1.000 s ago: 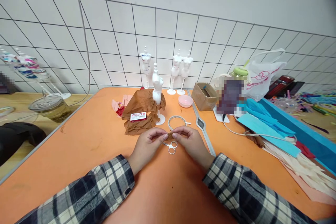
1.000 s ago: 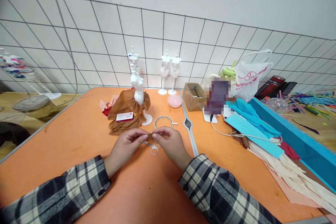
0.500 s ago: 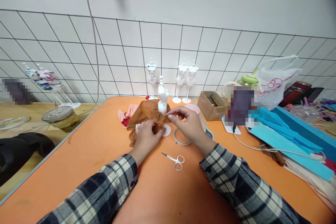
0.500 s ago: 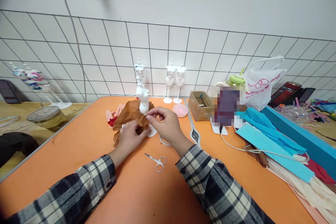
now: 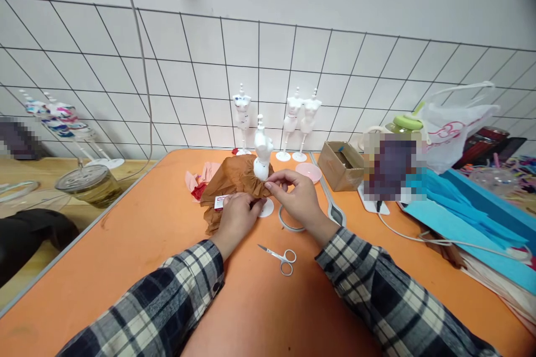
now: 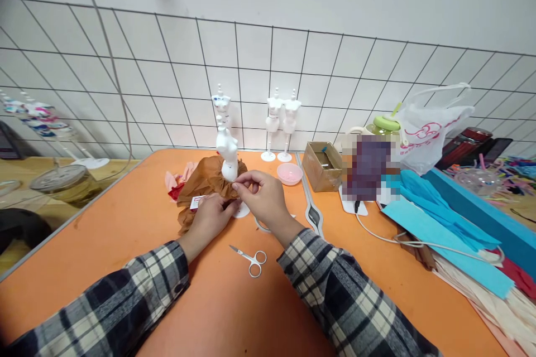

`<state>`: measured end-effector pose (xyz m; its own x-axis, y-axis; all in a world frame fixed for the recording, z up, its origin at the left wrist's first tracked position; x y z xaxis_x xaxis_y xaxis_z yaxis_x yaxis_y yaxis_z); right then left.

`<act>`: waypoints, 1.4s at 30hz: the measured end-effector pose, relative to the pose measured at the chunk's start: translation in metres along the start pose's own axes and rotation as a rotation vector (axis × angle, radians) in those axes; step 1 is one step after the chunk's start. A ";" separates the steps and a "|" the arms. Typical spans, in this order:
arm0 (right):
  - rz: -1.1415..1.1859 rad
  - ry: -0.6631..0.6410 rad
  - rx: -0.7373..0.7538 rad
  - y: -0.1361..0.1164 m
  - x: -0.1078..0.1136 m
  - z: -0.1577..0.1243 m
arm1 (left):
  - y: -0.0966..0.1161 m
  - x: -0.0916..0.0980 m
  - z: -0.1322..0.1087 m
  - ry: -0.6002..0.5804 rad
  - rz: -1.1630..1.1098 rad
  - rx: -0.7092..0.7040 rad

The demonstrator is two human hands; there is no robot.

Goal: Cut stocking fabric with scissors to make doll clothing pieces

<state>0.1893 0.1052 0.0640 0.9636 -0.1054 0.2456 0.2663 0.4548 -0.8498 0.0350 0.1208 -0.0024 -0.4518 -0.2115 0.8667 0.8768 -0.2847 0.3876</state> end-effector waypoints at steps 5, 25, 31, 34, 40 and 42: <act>-0.018 0.014 0.005 0.000 -0.001 -0.001 | 0.003 0.002 -0.002 0.013 0.006 -0.019; -0.041 0.026 0.115 0.001 -0.002 -0.008 | 0.016 0.008 -0.009 -0.038 0.091 -0.113; -0.007 -0.021 0.143 0.008 0.001 -0.002 | 0.019 0.008 -0.012 -0.013 0.116 -0.161; -0.021 0.000 0.155 0.006 0.004 0.001 | 0.021 0.009 -0.012 -0.008 0.137 -0.207; -0.071 0.044 0.176 0.005 0.001 -0.007 | 0.022 0.010 -0.013 -0.046 0.113 -0.149; -0.087 0.044 0.184 0.005 0.000 -0.010 | 0.021 0.010 -0.014 -0.045 0.110 -0.135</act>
Point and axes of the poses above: each hand's wrist, its own z-axis towards the middle knuckle, its own x-axis out of the back of the hand, y = z × x, the point moved 3 cm from there along z, towards the middle knuckle, and after that the axes turned 1 degree about y, right-handed, at the moved point
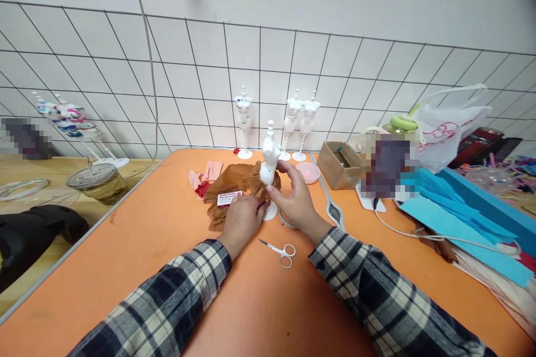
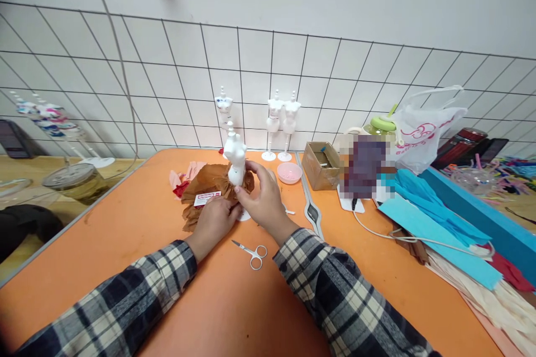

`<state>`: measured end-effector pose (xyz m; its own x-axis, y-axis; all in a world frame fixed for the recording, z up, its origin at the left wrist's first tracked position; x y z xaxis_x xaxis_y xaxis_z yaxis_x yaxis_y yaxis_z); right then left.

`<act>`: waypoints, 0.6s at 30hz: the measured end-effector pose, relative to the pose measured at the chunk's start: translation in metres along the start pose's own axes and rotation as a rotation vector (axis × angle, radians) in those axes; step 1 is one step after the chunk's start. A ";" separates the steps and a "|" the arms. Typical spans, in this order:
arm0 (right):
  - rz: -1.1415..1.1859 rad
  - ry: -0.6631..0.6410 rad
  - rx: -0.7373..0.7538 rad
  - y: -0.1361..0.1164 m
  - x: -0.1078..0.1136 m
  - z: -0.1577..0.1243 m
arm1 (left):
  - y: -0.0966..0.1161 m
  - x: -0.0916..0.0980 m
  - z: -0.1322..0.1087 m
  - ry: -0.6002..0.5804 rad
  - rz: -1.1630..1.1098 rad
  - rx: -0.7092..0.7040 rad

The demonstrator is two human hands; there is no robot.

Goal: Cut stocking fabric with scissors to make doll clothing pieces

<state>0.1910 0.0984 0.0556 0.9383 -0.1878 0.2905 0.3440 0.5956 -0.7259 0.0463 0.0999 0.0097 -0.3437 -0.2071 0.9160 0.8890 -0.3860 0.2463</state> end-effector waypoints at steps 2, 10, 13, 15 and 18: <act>0.003 -0.040 0.017 -0.001 -0.001 -0.001 | -0.002 -0.001 -0.001 0.001 -0.004 0.018; -0.025 -0.059 0.008 -0.004 0.001 -0.001 | -0.002 -0.003 -0.001 0.013 -0.035 0.012; -0.106 -0.001 -0.006 -0.007 0.002 -0.002 | -0.001 -0.001 -0.002 0.035 -0.038 0.020; -0.119 0.001 -0.040 -0.011 0.002 -0.003 | 0.000 0.000 -0.003 0.046 -0.038 0.021; -0.048 -0.038 -0.071 -0.018 0.001 -0.002 | 0.002 0.001 -0.004 0.043 -0.043 -0.011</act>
Point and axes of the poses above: each hand's wrist, its own z-axis towards the middle knuckle, its own x-axis out of the back of the hand, y = z × x, the point moved 3 cm from there along z, towards the middle knuckle, and after that the axes turned 1 degree about y, right-handed, at the moved point
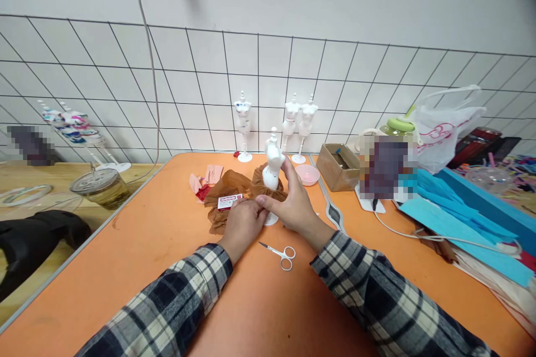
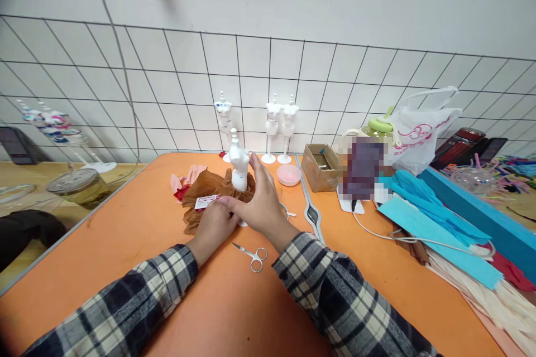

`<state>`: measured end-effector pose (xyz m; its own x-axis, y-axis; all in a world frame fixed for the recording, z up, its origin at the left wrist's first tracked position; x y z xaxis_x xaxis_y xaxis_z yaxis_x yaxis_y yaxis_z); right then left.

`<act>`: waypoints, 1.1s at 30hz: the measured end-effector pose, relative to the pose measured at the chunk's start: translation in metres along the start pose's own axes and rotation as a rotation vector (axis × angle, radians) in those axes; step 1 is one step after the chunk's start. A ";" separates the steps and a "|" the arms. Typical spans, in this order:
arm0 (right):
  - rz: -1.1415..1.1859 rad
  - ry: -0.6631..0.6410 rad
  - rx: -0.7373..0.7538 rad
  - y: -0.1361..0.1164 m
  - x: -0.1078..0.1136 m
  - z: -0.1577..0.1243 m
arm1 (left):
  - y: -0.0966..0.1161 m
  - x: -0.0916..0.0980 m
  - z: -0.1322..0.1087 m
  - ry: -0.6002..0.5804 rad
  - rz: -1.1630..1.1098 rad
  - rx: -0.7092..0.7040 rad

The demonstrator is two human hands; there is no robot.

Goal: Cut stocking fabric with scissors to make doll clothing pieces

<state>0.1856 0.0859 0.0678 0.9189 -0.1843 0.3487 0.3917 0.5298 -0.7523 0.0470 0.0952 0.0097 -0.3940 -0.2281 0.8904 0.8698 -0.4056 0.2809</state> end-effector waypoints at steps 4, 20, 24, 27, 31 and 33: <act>0.086 0.009 -0.002 -0.007 0.001 0.002 | 0.002 0.000 -0.001 -0.009 0.001 -0.036; -0.062 0.001 0.073 -0.006 0.005 0.002 | 0.003 -0.001 -0.003 0.062 0.006 -0.134; -0.065 -0.004 0.138 0.000 0.014 -0.003 | -0.004 -0.003 -0.001 0.087 -0.029 -0.139; -0.049 0.086 0.117 0.014 0.027 -0.007 | -0.012 -0.006 0.002 0.090 -0.066 -0.156; -0.096 0.079 0.085 0.025 0.043 -0.008 | -0.018 -0.009 0.004 0.079 -0.166 -0.192; -0.128 -0.002 0.099 0.022 0.046 -0.007 | -0.017 -0.010 0.003 0.030 -0.223 -0.227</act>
Point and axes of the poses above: each hand's wrist, its own z-axis towards the middle knuckle, its own x-axis out of the back of the hand, y = z × x, the point moved 3 cm from there along z, towards the middle knuckle, and after that the axes turned 1 degree about y, right-handed, at the moved point
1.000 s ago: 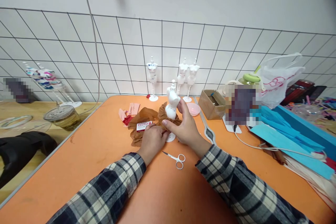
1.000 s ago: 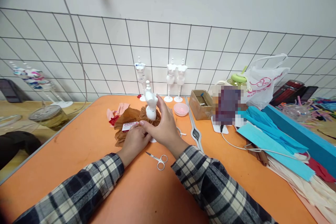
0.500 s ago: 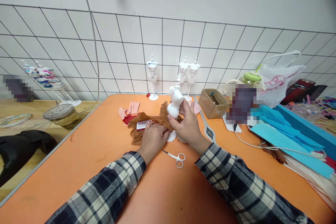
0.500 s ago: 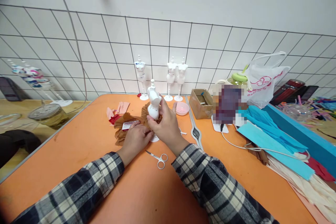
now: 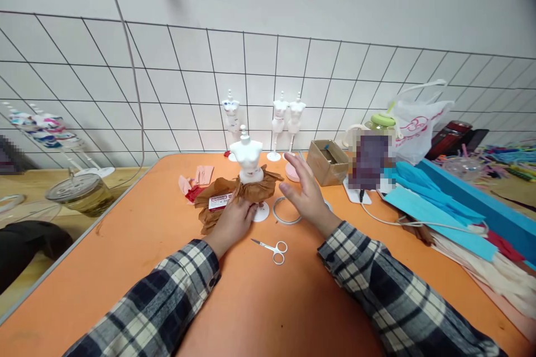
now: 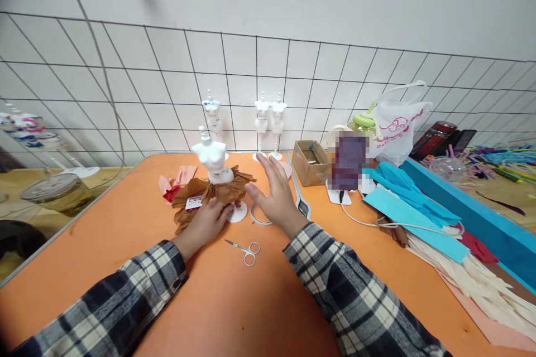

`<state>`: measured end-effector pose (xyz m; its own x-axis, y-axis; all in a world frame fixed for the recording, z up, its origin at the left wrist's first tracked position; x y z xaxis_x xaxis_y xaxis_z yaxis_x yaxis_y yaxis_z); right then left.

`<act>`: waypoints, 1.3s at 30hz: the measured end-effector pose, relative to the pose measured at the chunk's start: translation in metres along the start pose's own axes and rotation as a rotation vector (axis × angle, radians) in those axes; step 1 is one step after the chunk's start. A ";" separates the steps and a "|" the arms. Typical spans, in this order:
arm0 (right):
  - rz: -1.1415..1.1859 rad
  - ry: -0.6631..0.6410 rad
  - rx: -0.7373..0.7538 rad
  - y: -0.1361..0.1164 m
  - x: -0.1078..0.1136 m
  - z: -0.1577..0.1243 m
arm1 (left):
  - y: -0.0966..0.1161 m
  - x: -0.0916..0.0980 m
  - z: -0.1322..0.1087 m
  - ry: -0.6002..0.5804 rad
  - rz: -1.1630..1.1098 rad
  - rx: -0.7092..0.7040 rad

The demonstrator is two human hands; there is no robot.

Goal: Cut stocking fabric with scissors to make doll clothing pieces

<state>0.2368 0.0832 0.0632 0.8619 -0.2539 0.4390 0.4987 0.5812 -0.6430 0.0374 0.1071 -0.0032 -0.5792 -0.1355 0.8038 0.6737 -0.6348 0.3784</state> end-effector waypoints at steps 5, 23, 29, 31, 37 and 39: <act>0.002 -0.186 -0.021 -0.014 -0.003 0.004 | 0.011 0.003 0.000 -0.088 -0.038 -0.067; -0.066 -0.109 -0.039 -0.011 -0.007 0.018 | -0.005 0.077 0.009 0.455 -0.610 0.285; 0.034 -0.073 0.009 -0.009 -0.012 0.022 | 0.022 0.065 0.018 0.300 -0.583 0.267; 0.052 -0.089 0.026 -0.010 -0.014 0.020 | 0.019 0.062 0.018 0.311 -0.584 0.259; -0.015 -0.067 -0.040 -0.014 -0.012 0.015 | 0.017 0.056 0.014 0.358 -0.741 0.225; -0.016 -0.071 -0.014 -0.018 -0.010 0.014 | 0.016 0.055 0.013 0.381 -0.832 0.241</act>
<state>0.2177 0.0860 0.0790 0.8454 -0.2070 0.4923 0.5138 0.5666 -0.6442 0.0220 0.0996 0.0534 -0.9987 0.0233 0.0453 0.0290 -0.4713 0.8815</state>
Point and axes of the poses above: each hand's wrist, its own z-axis towards the middle knuckle, its own x-axis out of the back of the hand, y = z × x, the point moved 3 cm from there along z, towards the middle knuckle, and after that the axes turned 1 degree about y, right-handed, at the moved point
